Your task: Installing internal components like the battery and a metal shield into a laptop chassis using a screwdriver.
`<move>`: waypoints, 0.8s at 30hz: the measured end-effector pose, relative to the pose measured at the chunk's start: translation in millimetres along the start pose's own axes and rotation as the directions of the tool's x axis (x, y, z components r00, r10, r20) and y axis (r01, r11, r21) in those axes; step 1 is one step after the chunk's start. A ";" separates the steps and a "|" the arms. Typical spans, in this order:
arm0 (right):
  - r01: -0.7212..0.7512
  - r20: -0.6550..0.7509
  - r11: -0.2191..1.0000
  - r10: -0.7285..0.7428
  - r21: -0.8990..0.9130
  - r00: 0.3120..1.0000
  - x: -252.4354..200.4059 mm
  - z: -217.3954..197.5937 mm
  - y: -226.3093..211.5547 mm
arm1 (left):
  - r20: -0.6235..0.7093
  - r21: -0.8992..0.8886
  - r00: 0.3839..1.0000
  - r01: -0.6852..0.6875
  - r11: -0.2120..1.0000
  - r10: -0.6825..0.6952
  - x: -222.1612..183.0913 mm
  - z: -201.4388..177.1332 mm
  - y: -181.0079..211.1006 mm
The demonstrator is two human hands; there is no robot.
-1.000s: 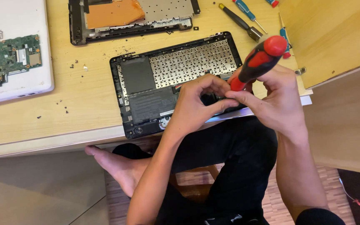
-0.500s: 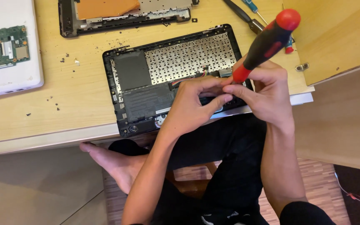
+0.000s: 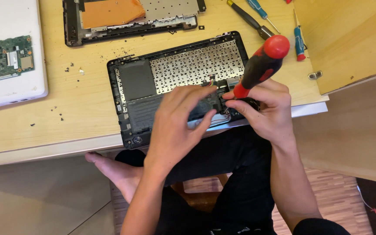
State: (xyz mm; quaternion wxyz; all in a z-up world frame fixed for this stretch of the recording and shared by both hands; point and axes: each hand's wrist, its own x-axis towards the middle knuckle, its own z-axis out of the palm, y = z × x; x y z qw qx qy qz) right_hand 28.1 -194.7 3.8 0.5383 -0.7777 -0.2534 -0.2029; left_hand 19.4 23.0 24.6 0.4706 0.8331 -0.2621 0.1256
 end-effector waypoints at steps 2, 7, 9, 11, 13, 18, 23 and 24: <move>-0.002 0.028 0.997 0.004 -0.075 1.000 -1.8 -1.7 -6.2 | 0.093 0.198 0.995 0.017 0.980 -0.036 -1.6 -12.8 -9.0; 0.004 0.082 0.996 0.004 -0.090 0.997 -0.6 -5.4 -17.4 | 0.236 0.520 0.967 -0.046 0.853 -0.092 -0.4 -15.8 -32.3; -0.011 0.103 1.000 0.008 0.028 0.995 -1.2 -5.3 -18.3 | 0.280 0.480 0.955 -0.047 0.876 -0.102 3.3 -17.6 -32.3; 0.012 0.105 1.000 -0.014 0.019 0.994 -3.3 -4.1 -16.1 | 0.290 0.443 0.952 -0.040 0.895 -0.101 4.3 -19.1 -30.2; 0.034 0.108 0.999 -0.035 0.013 0.994 -5.5 -2.8 -14.4 | 0.302 0.409 0.948 -0.031 0.912 -0.103 5.8 -21.3 -28.5; 0.034 0.050 0.999 -0.034 0.006 0.998 -7.7 -1.6 -13.7 | 0.337 0.318 0.938 -0.032 0.948 -0.081 10.8 -24.8 -29.2; 0.049 0.024 0.998 -0.049 0.030 0.998 -8.7 -2.1 -5.3 | 0.335 0.211 0.939 0.003 0.978 -0.075 12.1 -28.3 -35.2; 0.059 0.023 0.998 -0.060 0.029 0.998 -8.5 -2.3 -4.1 | 0.342 0.173 0.938 0.001 0.985 -0.061 12.9 -29.1 -36.2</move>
